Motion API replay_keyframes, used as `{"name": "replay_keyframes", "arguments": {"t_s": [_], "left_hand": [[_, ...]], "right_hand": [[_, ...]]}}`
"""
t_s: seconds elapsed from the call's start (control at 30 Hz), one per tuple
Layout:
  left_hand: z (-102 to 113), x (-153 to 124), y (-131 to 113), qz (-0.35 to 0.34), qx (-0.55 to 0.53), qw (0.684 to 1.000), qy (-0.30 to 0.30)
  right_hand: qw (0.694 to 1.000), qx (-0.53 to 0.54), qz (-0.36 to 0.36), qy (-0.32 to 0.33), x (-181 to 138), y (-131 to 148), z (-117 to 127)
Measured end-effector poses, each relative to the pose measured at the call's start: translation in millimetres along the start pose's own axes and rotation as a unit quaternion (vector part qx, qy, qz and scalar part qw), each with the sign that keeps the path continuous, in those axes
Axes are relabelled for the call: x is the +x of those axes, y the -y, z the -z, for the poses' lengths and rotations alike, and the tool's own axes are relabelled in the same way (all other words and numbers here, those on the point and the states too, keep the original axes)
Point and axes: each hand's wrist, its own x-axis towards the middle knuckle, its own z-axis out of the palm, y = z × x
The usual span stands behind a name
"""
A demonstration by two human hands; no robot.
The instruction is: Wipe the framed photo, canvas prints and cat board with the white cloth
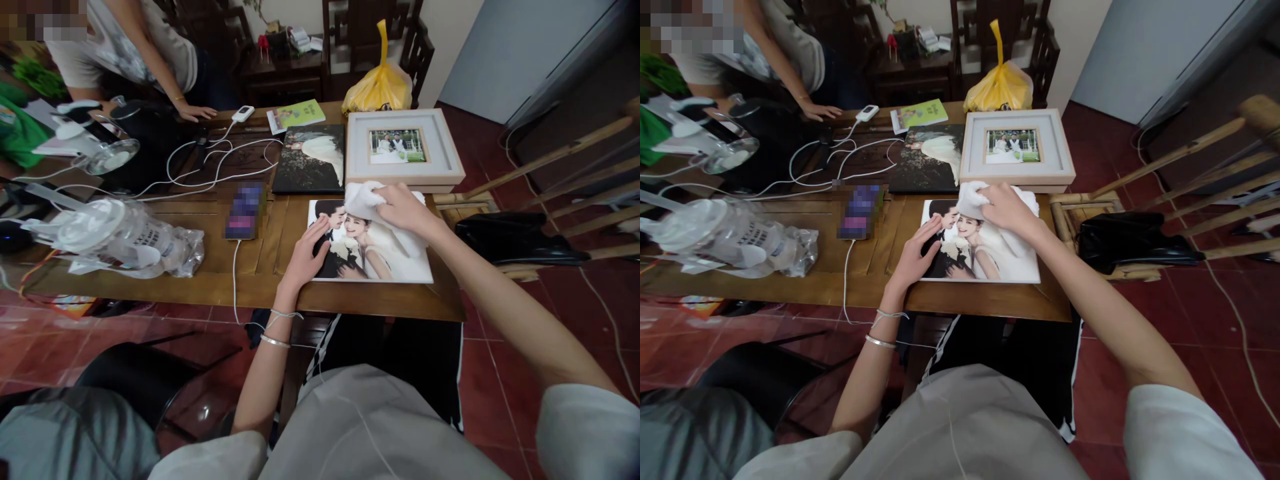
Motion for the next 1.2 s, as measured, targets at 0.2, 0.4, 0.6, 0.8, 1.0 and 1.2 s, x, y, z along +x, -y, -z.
{"name": "replay_keyframes", "arguments": {"t_s": [0.2,0.4,0.6,0.8,1.0,1.2], "left_hand": [[-0.1,0.2,-0.4,0.002,0.000,1.000,-0.002],[-0.5,0.4,-0.9,0.003,0.004,1.000,-0.001],[-0.4,0.3,-1.0,0.002,0.000,1.000,0.000],[-0.7,0.8,-0.5,-0.001,0.005,1.000,0.000],[-1.2,0.4,0.5,-0.004,0.001,1.000,-0.003],[0.1,0.5,-0.4,0.004,-0.007,1.000,0.006]], "right_hand": [[0.998,-0.056,-0.009,0.037,-32.0,15.5,-7.8],[0.993,-0.018,0.092,0.070,-129.5,54.3,-21.5],[0.985,0.048,0.140,0.090,-159.7,65.0,-20.6],[0.995,-0.014,0.043,0.083,-87.4,41.4,-11.8],[1.000,0.006,0.014,0.019,3.5,15.9,-4.9],[0.999,-0.028,-0.018,-0.001,9.0,21.7,-8.7]]}}
